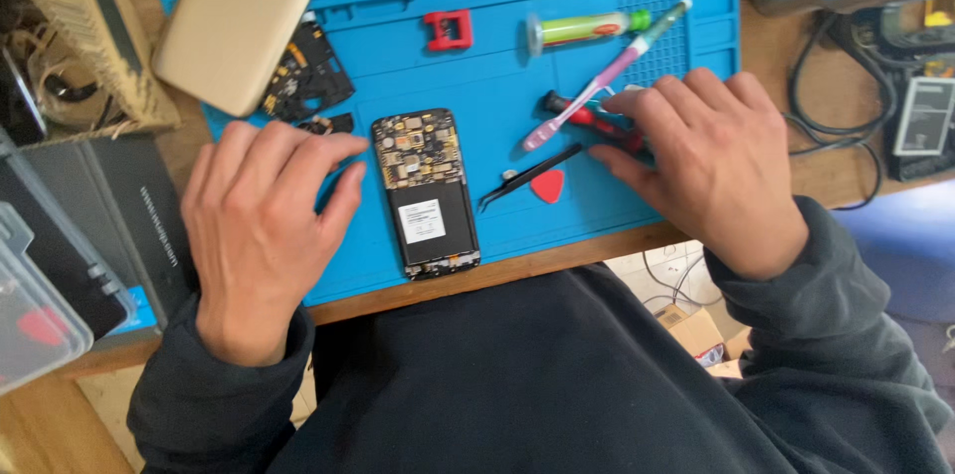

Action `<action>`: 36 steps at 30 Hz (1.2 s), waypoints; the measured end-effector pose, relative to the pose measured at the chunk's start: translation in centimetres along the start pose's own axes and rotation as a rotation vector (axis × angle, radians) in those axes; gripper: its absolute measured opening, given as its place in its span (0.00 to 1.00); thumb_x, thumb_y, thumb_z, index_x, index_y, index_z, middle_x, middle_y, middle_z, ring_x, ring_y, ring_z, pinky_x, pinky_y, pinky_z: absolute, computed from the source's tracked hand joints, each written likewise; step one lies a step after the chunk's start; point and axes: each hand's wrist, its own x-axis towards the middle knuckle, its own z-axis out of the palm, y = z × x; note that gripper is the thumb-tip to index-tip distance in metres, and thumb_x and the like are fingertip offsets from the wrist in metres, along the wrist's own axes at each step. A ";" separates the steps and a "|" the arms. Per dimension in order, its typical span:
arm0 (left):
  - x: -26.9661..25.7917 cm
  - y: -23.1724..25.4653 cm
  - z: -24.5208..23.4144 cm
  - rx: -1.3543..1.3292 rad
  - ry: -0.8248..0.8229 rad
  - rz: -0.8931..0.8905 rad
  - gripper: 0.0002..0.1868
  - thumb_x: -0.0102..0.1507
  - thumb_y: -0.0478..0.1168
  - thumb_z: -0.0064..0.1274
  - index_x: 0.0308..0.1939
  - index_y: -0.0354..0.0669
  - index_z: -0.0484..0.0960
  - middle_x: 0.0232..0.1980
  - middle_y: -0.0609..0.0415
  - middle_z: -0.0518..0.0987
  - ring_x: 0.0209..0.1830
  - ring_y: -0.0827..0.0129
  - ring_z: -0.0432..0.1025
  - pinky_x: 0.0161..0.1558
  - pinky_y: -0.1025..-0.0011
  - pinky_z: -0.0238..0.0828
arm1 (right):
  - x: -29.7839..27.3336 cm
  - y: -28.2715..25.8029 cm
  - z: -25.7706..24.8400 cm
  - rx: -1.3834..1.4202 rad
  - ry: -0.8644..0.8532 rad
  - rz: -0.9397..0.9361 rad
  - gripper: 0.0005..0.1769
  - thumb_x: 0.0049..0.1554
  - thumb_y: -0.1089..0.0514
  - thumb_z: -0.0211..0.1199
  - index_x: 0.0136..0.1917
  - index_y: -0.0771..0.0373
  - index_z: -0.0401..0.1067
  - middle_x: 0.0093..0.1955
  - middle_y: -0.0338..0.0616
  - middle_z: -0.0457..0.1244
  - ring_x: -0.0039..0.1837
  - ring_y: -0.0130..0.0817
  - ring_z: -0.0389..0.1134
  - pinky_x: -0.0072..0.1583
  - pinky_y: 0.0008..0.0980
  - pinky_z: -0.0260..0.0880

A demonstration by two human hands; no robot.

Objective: The person cleans a smartphone motherboard with a toothbrush, then uses tweezers and a screwdriver to remove and handle small components on the board. The person also uses a red plastic pry tool to lift parts of the circuitry.

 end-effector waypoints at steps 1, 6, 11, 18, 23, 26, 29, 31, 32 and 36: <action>-0.2 -0.1 -0.1 0.004 -0.012 -0.023 0.08 0.78 0.43 0.78 0.59 0.58 0.95 0.49 0.58 0.85 0.51 0.52 0.76 0.48 0.55 0.70 | 0.4 0.0 0.0 0.014 -0.004 -0.022 0.24 0.79 0.27 0.71 0.66 0.46 0.80 0.49 0.32 0.66 0.52 0.41 0.69 0.53 0.42 0.62; -0.8 -0.5 0.0 -0.028 -0.031 -0.003 0.10 0.79 0.45 0.77 0.63 0.59 0.94 0.51 0.59 0.81 0.52 0.54 0.73 0.47 0.55 0.67 | 1.0 0.2 -0.2 -0.060 -0.115 -0.055 0.15 0.84 0.35 0.76 0.62 0.43 0.80 0.50 0.28 0.69 0.54 0.36 0.73 0.53 0.38 0.65; -0.8 -0.9 -0.2 -0.024 -0.054 0.000 0.15 0.77 0.45 0.78 0.65 0.61 0.93 0.53 0.60 0.81 0.53 0.56 0.72 0.48 0.56 0.69 | 3.2 0.2 -4.3 0.217 -0.312 0.114 0.01 0.74 0.46 0.76 0.57 0.39 0.85 0.49 0.32 0.70 0.51 0.40 0.71 0.54 0.45 0.68; -0.8 -0.8 -0.3 -0.001 -0.059 0.007 0.16 0.76 0.47 0.79 0.65 0.63 0.93 0.53 0.61 0.79 0.53 0.57 0.71 0.47 0.57 0.69 | 1.4 2.3 -3.9 0.400 -0.398 0.288 0.15 0.68 0.54 0.81 0.65 0.54 0.81 0.49 0.40 0.67 0.49 0.44 0.70 0.55 0.49 0.67; -0.7 -0.8 -0.2 -0.036 -0.061 -0.005 0.15 0.77 0.47 0.77 0.66 0.61 0.92 0.54 0.60 0.79 0.54 0.55 0.71 0.48 0.54 0.69 | 2.9 2.5 -3.2 0.441 -0.450 0.202 0.36 0.63 0.56 0.73 0.84 0.54 0.76 0.50 0.30 0.72 0.51 0.36 0.73 0.53 0.50 0.73; -0.8 -0.8 -0.2 -0.031 -0.067 0.004 0.15 0.76 0.47 0.77 0.65 0.61 0.92 0.54 0.60 0.79 0.53 0.56 0.71 0.48 0.55 0.68 | 3.1 3.5 -3.3 0.566 -0.487 0.179 0.47 0.62 0.59 0.70 0.94 0.54 0.68 0.51 0.35 0.71 0.48 0.38 0.73 0.51 0.48 0.73; -0.9 -0.9 -0.1 -0.007 -0.086 0.009 0.16 0.78 0.50 0.76 0.68 0.61 0.91 0.55 0.59 0.79 0.55 0.56 0.71 0.48 0.54 0.69 | 2.9 4.2 -4.2 0.879 -0.395 0.211 0.47 0.64 0.68 0.68 0.93 0.66 0.61 0.50 0.48 0.69 0.45 0.41 0.72 0.49 0.41 0.71; -1.0 -0.9 0.0 0.003 -0.089 0.014 0.16 0.78 0.51 0.76 0.68 0.61 0.91 0.55 0.59 0.79 0.55 0.57 0.70 0.48 0.55 0.70 | 2.9 4.1 -4.1 1.084 -0.301 0.267 0.44 0.64 0.74 0.66 0.90 0.77 0.58 0.49 0.56 0.69 0.43 0.43 0.72 0.49 0.37 0.69; -1.0 -0.9 0.0 -0.001 -0.086 0.018 0.17 0.78 0.51 0.76 0.68 0.61 0.91 0.54 0.60 0.78 0.54 0.57 0.70 0.47 0.55 0.69 | 3.2 3.8 -3.7 1.183 -0.195 0.287 0.44 0.68 0.69 0.62 0.92 0.71 0.50 0.53 0.63 0.67 0.45 0.47 0.73 0.51 0.38 0.74; -0.4 -0.8 -0.5 -0.035 -0.079 0.020 0.14 0.77 0.49 0.74 0.67 0.61 0.92 0.52 0.60 0.79 0.53 0.57 0.70 0.44 0.56 0.67 | 6.2 1.3 -0.8 1.610 0.105 0.395 0.31 0.79 0.66 0.59 0.86 0.51 0.48 0.56 0.58 0.62 0.42 0.41 0.64 0.45 0.29 0.68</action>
